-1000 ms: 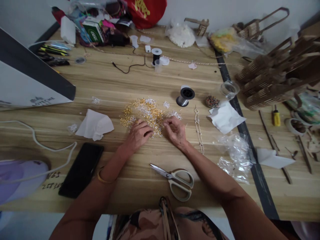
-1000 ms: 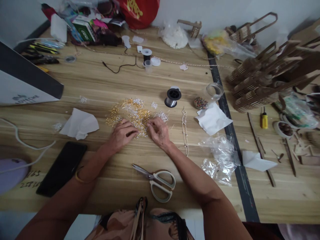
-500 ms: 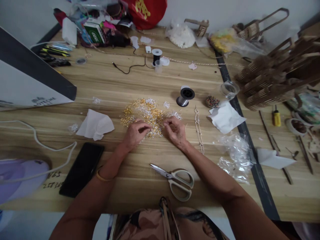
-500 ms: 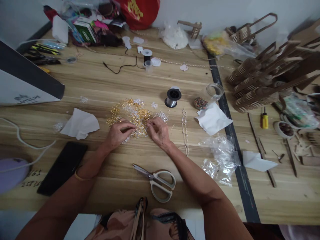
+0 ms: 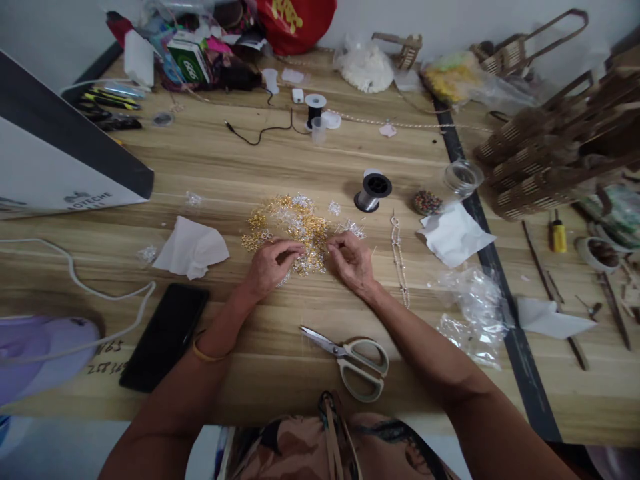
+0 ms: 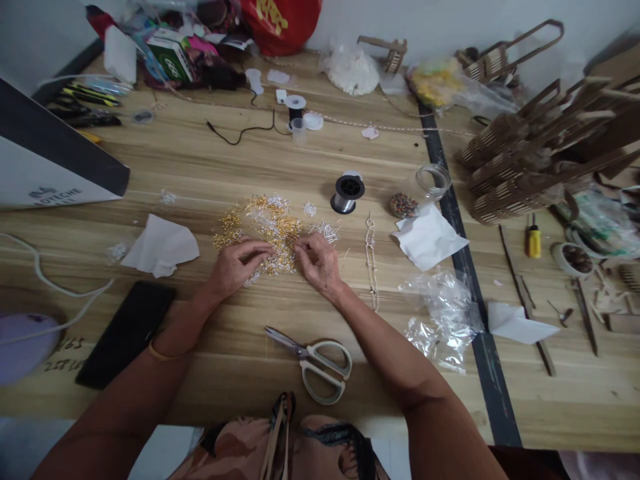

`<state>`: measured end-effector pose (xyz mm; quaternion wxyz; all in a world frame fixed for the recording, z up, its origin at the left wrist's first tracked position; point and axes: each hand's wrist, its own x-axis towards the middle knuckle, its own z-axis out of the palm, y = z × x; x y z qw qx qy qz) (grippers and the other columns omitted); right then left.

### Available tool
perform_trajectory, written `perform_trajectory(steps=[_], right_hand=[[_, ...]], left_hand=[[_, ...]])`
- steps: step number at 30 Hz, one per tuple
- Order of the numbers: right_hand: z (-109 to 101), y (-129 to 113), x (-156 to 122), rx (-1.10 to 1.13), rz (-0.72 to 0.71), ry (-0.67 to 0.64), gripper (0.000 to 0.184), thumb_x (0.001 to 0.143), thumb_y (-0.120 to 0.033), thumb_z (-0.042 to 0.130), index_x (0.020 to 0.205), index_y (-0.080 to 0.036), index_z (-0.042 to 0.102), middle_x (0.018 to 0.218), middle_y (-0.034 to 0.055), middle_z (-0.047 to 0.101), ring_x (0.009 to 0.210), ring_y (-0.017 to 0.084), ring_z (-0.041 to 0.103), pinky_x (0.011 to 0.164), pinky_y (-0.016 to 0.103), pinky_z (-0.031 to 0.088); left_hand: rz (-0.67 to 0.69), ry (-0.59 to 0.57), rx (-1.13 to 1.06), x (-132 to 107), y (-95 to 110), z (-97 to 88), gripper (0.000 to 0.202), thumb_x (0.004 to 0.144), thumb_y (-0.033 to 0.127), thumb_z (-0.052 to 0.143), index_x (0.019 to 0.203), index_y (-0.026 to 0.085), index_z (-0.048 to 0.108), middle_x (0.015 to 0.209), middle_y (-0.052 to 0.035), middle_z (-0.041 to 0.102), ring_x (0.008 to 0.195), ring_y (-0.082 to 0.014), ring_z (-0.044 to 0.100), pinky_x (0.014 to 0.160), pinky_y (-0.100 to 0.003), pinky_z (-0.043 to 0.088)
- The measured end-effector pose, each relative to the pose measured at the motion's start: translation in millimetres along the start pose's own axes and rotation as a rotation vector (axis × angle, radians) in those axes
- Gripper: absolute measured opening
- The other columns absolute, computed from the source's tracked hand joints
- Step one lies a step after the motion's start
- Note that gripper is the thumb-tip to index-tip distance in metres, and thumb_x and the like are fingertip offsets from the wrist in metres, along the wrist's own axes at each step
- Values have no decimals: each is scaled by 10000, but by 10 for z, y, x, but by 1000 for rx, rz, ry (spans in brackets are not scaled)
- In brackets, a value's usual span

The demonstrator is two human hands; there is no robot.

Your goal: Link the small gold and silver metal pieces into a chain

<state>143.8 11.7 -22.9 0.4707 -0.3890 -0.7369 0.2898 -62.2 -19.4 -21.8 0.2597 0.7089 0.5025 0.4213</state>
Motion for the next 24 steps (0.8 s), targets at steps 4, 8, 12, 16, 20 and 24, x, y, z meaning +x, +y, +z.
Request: perform_trajectory(steps=[4, 8, 12, 16, 20, 24], right_hand=[[-8, 0, 0, -6, 1, -8, 155, 907, -300, 537, 809, -201, 604, 764, 26, 610, 725, 160, 564, 683, 323, 465], [-8, 11, -3, -10, -5, -17, 152, 903, -290, 535, 802, -199, 602, 763, 27, 605, 729, 161, 561, 689, 324, 460], [1, 12, -3, -8, -7, -12, 132, 893, -267, 540, 800, -199, 604, 758, 25, 605, 726, 162, 561, 686, 322, 456], [4, 1, -1, -8, -4, -7, 126, 892, -256, 534, 805, -197, 604, 775, 28, 615, 736, 161, 565, 698, 324, 458], [1, -1, -1, -22, 5, -16, 129, 892, -262, 532, 806, -197, 602, 773, 27, 611, 738, 161, 563, 704, 325, 457], [3, 9, -3, -19, -2, -14, 132, 893, -266, 532, 806, -197, 603, 775, 29, 611, 739, 164, 568, 702, 328, 458]], left_hand=[[94, 26, 113, 30, -18, -23, 67, 831, 200, 652, 855, 173, 708, 801, -54, 725, 783, -176, 633, 762, -342, 498], [146, -24, 222, 24, -51, -15, 80, 788, 253, 716, 789, 174, 709, 732, -40, 674, 774, -183, 575, 753, -342, 472], [201, -107, 343, -7, -44, 26, 113, 812, 269, 692, 860, 170, 718, 805, -59, 651, 891, -216, 531, 809, -363, 462], [214, -146, 344, -12, -16, 52, 104, 863, 211, 617, 833, 159, 701, 792, -56, 644, 872, -206, 525, 825, -360, 457], [159, -100, 293, -1, -25, 38, 102, 871, 185, 593, 842, 166, 690, 805, -52, 668, 861, -199, 538, 815, -352, 461], [117, -56, 282, 3, -53, 22, 136, 887, 218, 576, 847, 168, 696, 803, -57, 673, 846, -196, 549, 805, -353, 461]])
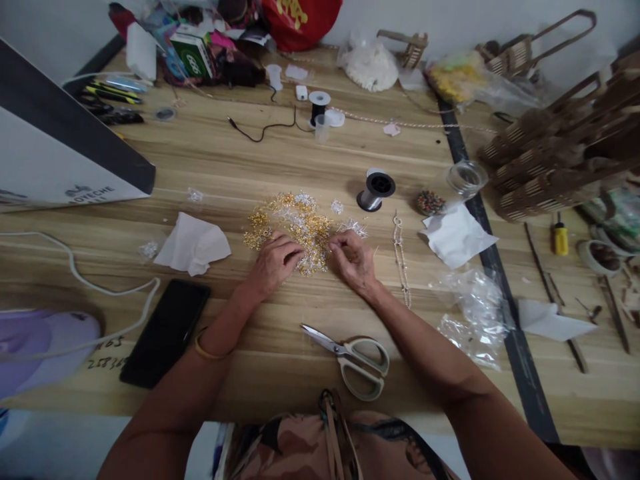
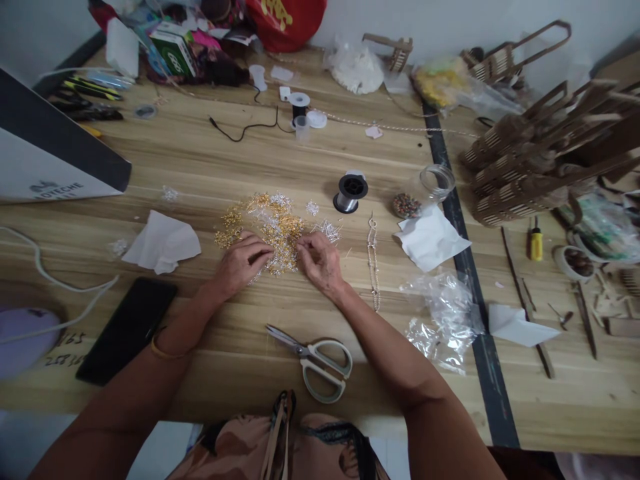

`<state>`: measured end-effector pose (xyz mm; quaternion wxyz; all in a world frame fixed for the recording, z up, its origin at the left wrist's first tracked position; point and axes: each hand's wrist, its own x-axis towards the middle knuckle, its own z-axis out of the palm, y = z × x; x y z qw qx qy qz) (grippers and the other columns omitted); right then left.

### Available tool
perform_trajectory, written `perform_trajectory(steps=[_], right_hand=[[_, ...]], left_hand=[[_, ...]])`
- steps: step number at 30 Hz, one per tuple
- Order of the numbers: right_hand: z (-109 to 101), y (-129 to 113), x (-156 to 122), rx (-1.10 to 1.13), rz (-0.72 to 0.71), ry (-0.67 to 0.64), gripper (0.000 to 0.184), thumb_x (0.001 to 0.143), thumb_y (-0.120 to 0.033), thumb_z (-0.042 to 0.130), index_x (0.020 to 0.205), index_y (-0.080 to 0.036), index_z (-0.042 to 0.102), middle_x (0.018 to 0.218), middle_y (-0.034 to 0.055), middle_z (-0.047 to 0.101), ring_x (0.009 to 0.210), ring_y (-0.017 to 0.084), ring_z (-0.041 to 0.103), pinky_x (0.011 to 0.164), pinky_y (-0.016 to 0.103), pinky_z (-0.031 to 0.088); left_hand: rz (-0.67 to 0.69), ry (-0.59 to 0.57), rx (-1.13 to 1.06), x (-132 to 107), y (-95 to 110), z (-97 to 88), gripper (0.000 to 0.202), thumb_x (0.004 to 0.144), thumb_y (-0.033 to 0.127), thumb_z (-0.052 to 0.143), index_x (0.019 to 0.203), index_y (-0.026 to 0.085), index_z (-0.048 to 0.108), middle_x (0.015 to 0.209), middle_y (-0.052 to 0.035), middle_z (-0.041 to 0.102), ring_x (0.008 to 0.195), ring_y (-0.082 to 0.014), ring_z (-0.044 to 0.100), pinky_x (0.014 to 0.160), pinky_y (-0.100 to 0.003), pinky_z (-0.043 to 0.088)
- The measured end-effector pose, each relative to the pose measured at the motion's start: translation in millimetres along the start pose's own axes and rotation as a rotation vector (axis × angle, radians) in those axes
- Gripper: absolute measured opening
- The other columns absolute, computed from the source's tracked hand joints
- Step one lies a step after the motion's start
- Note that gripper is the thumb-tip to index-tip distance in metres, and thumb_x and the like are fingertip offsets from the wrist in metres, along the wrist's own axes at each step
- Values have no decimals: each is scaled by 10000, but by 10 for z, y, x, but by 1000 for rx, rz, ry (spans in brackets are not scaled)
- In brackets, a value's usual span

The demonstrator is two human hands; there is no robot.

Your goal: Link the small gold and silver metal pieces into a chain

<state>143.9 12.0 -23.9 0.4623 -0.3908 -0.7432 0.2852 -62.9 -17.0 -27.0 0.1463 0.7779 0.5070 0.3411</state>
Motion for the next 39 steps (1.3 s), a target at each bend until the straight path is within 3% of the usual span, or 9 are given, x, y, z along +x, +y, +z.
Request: perform_trajectory(steps=[19, 25, 30, 35, 39], right_hand=[[-1, 7, -1, 0, 3, 0, 117, 889, -258, 544, 805, -200, 600, 767, 25, 605, 735, 161, 565, 692, 324, 459], [-4, -10, 4, -2, 11, -2, 132, 892, -273, 537, 802, -201, 601, 768, 31, 612, 738, 169, 566, 702, 333, 459], [-4, -21, 8, 17, 23, -2, 148, 890, -298, 541, 790, -207, 598, 764, 28, 611, 731, 171, 567, 703, 337, 462], [-3, 1, -2, 12, 25, -4, 141, 895, -296, 541, 809, -205, 604, 767, 24, 603, 732, 165, 565, 701, 328, 458], [-2, 2, -2, 2, 19, -5, 141, 895, -296, 545, 802, -206, 601, 764, 25, 604, 733, 165, 564, 699, 325, 455]], left_hand=[[13, 44, -61, 6, -17, 3, 81, 838, 164, 625, 798, 176, 694, 793, -51, 676, 846, -194, 565, 808, -347, 467], [42, 60, 32, -4, -31, 11, 124, 852, 182, 610, 923, 172, 710, 884, -71, 651, 925, -214, 536, 860, -389, 468], [74, -20, 104, -23, 9, 8, 166, 878, 176, 569, 965, 181, 711, 911, -76, 621, 953, -224, 504, 849, -396, 463], [134, -63, 42, -22, 39, 11, 165, 887, 173, 560, 899, 189, 724, 878, -77, 627, 926, -215, 512, 807, -378, 468], [116, -12, -38, -9, -7, 8, 147, 871, 155, 579, 860, 194, 721, 856, -70, 660, 939, -212, 538, 820, -383, 479]])
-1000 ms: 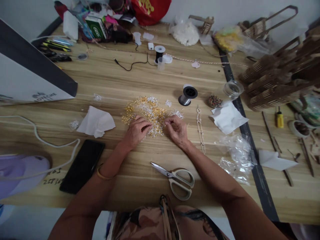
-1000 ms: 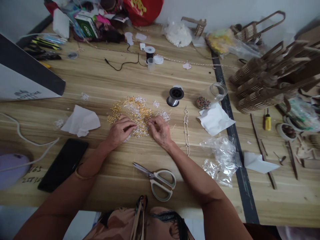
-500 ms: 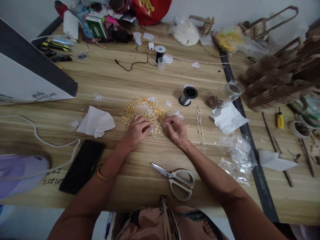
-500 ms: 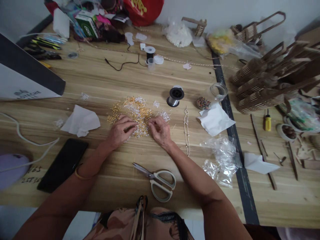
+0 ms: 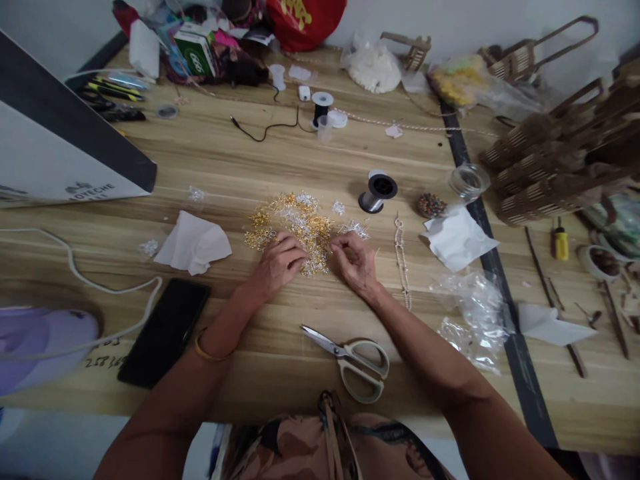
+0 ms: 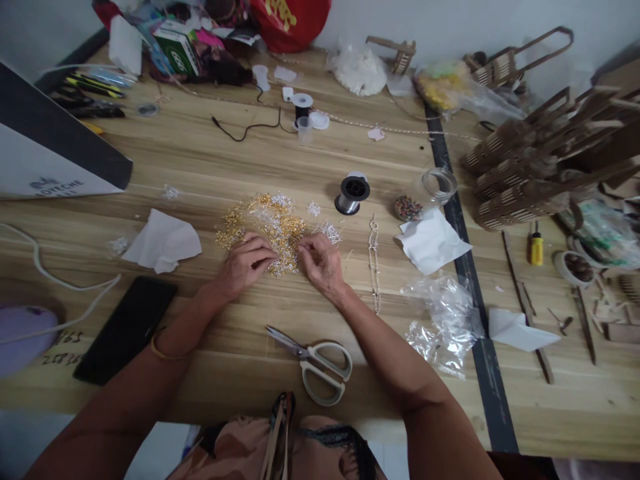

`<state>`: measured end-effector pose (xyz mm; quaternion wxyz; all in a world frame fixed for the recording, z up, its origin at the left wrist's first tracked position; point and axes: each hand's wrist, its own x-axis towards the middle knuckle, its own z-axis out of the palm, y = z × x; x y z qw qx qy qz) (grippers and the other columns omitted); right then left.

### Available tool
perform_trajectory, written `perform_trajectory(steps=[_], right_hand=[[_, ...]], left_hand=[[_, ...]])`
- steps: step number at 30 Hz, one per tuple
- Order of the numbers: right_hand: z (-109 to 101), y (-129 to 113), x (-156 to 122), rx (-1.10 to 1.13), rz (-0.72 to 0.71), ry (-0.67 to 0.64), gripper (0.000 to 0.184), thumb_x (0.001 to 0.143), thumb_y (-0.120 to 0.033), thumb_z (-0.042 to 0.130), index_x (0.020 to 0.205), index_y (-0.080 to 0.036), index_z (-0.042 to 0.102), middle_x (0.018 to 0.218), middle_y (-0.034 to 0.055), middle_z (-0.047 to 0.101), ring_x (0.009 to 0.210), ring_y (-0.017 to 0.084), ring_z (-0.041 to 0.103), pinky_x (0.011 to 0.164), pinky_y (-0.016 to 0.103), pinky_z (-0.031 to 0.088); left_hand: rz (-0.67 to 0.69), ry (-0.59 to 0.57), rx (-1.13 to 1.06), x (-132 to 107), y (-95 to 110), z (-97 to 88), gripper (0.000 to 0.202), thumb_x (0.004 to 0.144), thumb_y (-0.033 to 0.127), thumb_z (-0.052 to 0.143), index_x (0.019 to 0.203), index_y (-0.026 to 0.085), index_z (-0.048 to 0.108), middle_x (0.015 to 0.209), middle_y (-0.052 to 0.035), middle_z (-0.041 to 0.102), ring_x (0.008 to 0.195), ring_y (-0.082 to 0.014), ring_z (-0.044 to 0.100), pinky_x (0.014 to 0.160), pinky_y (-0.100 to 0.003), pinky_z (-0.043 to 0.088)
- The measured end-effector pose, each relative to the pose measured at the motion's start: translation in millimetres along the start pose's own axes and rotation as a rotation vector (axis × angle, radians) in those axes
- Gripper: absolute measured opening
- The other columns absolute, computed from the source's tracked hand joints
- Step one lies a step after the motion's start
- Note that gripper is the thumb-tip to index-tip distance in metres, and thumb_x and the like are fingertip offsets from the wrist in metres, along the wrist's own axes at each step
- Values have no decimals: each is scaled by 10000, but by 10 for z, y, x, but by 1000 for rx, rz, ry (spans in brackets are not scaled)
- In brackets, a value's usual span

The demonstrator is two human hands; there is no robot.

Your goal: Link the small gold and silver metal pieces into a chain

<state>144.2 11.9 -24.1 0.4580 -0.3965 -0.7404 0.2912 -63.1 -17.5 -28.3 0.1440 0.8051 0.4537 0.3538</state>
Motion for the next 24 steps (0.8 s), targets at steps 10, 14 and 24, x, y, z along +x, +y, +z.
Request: perform_trajectory(steps=[10, 14, 24], right_hand=[[-4, -5, 3, -3, 10, -8, 146, 894, -299, 544, 794, -209, 600, 768, 24, 606, 736, 166, 566, 697, 329, 459], [-2, 7, 0, 3, 5, -5, 134, 893, -288, 550, 799, -208, 602, 770, 25, 602, 738, 165, 564, 697, 329, 458], [0, 17, 2, 28, -16, -1, 113, 889, -253, 548, 806, -202, 606, 765, 22, 598, 727, 159, 561, 692, 320, 451]], left_hand=[[-106, 104, 1, -1, -53, -20, 85, 843, 214, 635, 795, 191, 701, 815, -51, 694, 895, -204, 580, 842, -376, 472], [-129, 127, 13, 3, -49, -25, 82, 840, 205, 634, 786, 190, 695, 824, -50, 702, 886, -200, 594, 843, -373, 475], [-207, 121, -43, 6, -2, -42, 100, 832, 161, 631, 880, 195, 712, 873, -58, 707, 879, -189, 641, 837, -345, 505]])
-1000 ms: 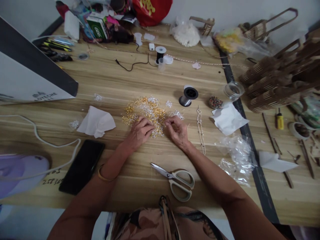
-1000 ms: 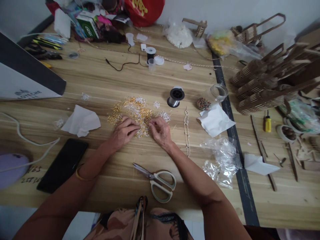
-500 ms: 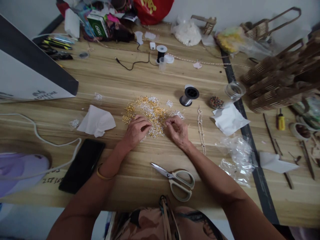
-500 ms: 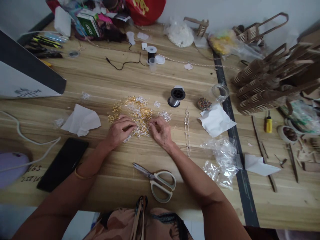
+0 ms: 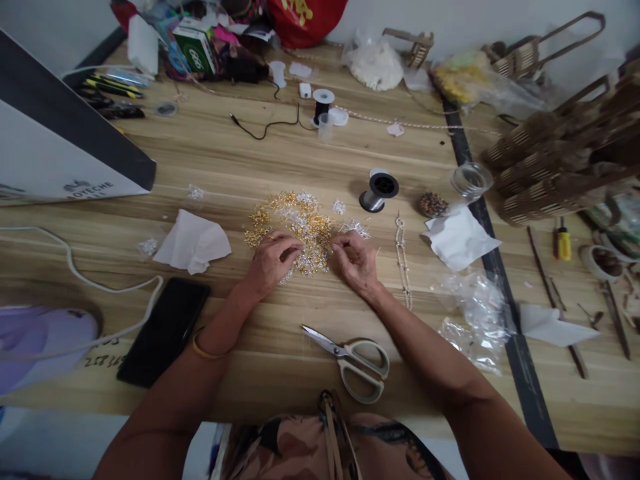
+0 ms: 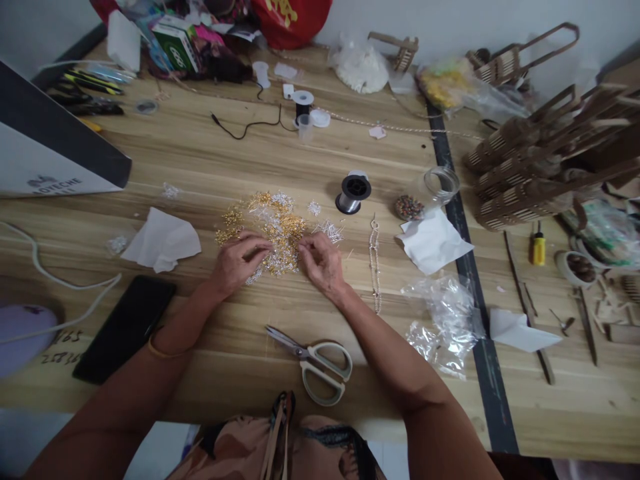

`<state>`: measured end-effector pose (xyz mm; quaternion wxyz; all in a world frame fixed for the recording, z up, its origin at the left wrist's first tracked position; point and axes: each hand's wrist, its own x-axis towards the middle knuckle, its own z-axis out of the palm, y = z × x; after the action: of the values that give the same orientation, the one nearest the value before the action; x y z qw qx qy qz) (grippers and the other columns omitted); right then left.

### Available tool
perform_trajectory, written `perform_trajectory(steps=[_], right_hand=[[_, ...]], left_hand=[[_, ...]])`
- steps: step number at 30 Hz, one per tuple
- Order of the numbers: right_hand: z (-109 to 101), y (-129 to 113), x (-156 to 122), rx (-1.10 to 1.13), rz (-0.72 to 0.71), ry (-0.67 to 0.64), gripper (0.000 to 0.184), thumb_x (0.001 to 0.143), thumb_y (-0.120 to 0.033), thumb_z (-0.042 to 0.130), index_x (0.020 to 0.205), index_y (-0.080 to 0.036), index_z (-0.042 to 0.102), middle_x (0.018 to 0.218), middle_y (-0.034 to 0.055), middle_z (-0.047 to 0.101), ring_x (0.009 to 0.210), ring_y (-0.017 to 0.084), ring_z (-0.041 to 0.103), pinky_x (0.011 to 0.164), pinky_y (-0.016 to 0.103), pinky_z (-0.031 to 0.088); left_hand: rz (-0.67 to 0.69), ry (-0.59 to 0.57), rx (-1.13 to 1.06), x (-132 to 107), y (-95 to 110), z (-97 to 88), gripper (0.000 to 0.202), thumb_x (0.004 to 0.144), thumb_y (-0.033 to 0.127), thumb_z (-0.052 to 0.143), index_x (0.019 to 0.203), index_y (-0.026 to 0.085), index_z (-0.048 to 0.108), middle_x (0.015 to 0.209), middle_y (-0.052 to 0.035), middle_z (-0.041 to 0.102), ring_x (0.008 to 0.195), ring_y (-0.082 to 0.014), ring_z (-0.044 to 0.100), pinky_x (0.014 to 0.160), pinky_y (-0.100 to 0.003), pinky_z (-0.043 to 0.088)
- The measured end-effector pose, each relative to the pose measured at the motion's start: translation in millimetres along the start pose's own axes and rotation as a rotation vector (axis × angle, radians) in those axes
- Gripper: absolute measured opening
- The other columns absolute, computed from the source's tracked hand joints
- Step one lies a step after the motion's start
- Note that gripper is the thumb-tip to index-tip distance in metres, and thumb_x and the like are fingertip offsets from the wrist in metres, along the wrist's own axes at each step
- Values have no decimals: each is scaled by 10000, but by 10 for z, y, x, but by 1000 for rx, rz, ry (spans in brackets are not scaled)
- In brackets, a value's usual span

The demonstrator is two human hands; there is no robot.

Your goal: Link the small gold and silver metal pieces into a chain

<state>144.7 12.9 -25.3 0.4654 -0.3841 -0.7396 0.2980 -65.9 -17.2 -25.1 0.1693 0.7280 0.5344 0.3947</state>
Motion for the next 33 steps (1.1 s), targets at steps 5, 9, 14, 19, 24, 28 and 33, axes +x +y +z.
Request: perform_trajectory(steps=[5, 9, 14, 19, 24, 28, 33], right_hand=[[2, 8, -4, 2, 18, 5, 122, 889, -261, 551, 802, -198, 607, 765, 23, 603, 733, 162, 568, 696, 319, 451], [4, 24, -9, 5, 17, 8, 118, 891, -256, 551, 811, -190, 607, 769, 20, 601, 730, 151, 561, 695, 304, 445], [0, 18, -2, -21, 13, 1, 139, 899, -283, 546, 810, -191, 601, 761, 18, 593, 726, 149, 554, 692, 303, 449], [-6, -23, -12, -79, -91, -54, 126, 924, -259, 508, 848, -198, 589, 800, 40, 618, 780, 171, 571, 726, 334, 474], [14, -58, -58, -269, -336, -275, 141, 944, -217, 475, 924, -175, 608, 868, 81, 647, 812, 183, 559, 731, 337, 482], [37, -74, -82, -354, -467, -361, 150, 950, -198, 473, 947, -157, 618, 876, 82, 656, 816, 181, 549, 735, 326, 481], [43, -79, -85, -397, -492, -384, 150, 949, -195, 477, 926, -157, 620, 848, 75, 641, 798, 181, 537, 724, 323, 476]], left_hand=[[35, -19, -42, 1, -6, 21, 152, 863, 136, 582, 924, 185, 713, 899, -67, 719, 905, -186, 648, 851, -349, 516], [98, 17, -26, 4, -24, 27, 142, 844, 132, 607, 936, 167, 709, 903, -77, 715, 913, -191, 634, 825, -340, 519], [160, 14, 8, 18, -29, 14, 29, 804, 176, 673, 798, 172, 701, 796, -53, 692, 857, -194, 586, 791, -344, 492], [151, 13, 24, 32, -9, -5, 65, 823, 181, 651, 772, 171, 690, 757, -47, 674, 801, -182, 572, 766, -336, 473], [131, -16, 30, 24, -3, -9, 96, 853, 190, 613, 785, 170, 678, 752, -43, 677, 758, -169, 579, 740, -318, 465], [132, -26, 42, 20, 6, -7, 117, 864, 195, 596, 780, 168, 672, 739, -38, 680, 717, -160, 581, 715, -307, 461], [122, -1, 56, 24, 25, -12, 127, 870, 227, 595, 792, 170, 677, 718, -34, 677, 691, -156, 578, 709, -306, 456]])
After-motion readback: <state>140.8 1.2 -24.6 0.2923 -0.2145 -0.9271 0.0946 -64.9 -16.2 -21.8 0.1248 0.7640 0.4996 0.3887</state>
